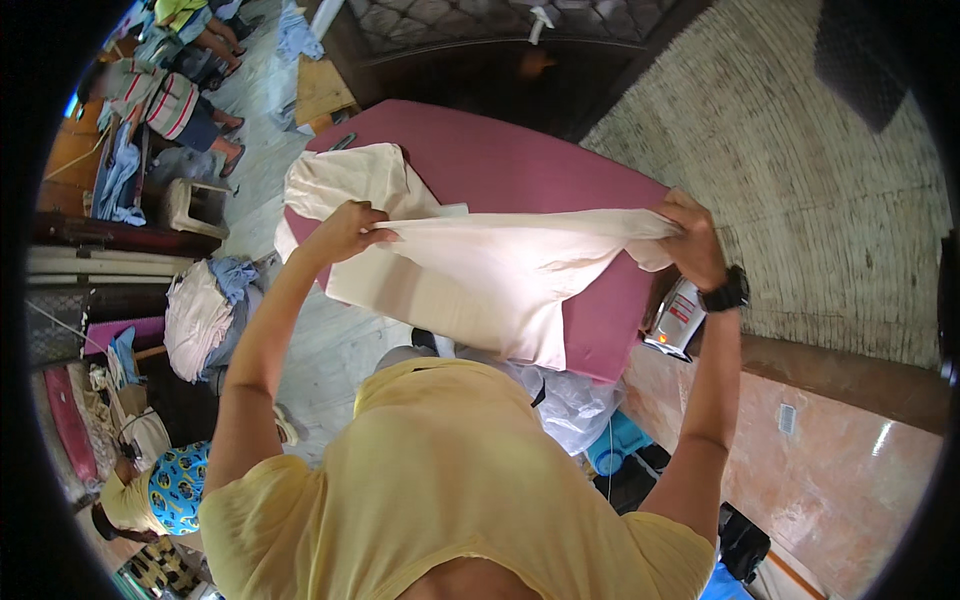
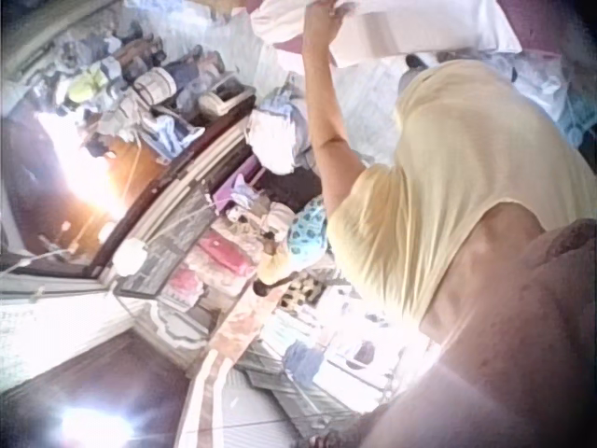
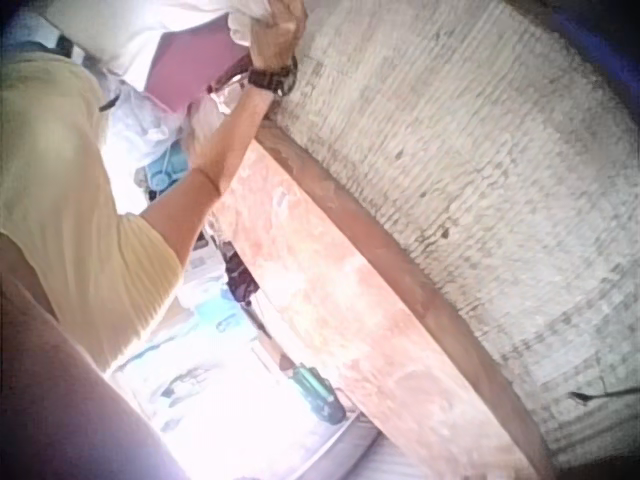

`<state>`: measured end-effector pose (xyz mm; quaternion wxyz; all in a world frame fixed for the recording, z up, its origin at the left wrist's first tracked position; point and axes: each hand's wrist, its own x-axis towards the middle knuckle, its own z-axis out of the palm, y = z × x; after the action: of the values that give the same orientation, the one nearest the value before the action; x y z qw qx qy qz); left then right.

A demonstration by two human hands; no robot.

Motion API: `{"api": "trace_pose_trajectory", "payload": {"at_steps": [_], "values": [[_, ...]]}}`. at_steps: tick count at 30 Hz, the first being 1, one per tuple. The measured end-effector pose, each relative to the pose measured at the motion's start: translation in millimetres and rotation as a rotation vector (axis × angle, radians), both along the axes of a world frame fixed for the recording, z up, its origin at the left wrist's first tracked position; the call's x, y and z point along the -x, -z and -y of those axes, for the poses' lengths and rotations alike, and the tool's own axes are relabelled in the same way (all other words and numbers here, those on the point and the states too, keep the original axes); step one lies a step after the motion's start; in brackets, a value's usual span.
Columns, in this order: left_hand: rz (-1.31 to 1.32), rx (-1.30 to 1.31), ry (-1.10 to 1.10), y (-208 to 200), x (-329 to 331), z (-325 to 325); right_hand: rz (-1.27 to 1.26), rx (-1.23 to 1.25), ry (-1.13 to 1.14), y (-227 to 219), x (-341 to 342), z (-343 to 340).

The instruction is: The person irons a pink shirt on an ironing board using an iron, smoothing the fabric with their hands between strokes.

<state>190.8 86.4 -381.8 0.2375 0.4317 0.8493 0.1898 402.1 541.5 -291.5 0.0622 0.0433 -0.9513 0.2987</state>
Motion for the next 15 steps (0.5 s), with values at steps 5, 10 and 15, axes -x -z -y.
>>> {"api": "trace_pose_trajectory", "payload": {"at_steps": [5,10,15], "values": [[0.094,-0.867,-0.633,0,-47,134,0.080,0.256,-0.123,-95,-6,100],[-0.744,-1.193,-0.814,-73,-68,215,0.170,0.272,-0.375,-148,-26,172],[-1.046,-1.049,-0.719,-171,-31,208,0.479,0.332,-0.235,-162,-33,194]]}}
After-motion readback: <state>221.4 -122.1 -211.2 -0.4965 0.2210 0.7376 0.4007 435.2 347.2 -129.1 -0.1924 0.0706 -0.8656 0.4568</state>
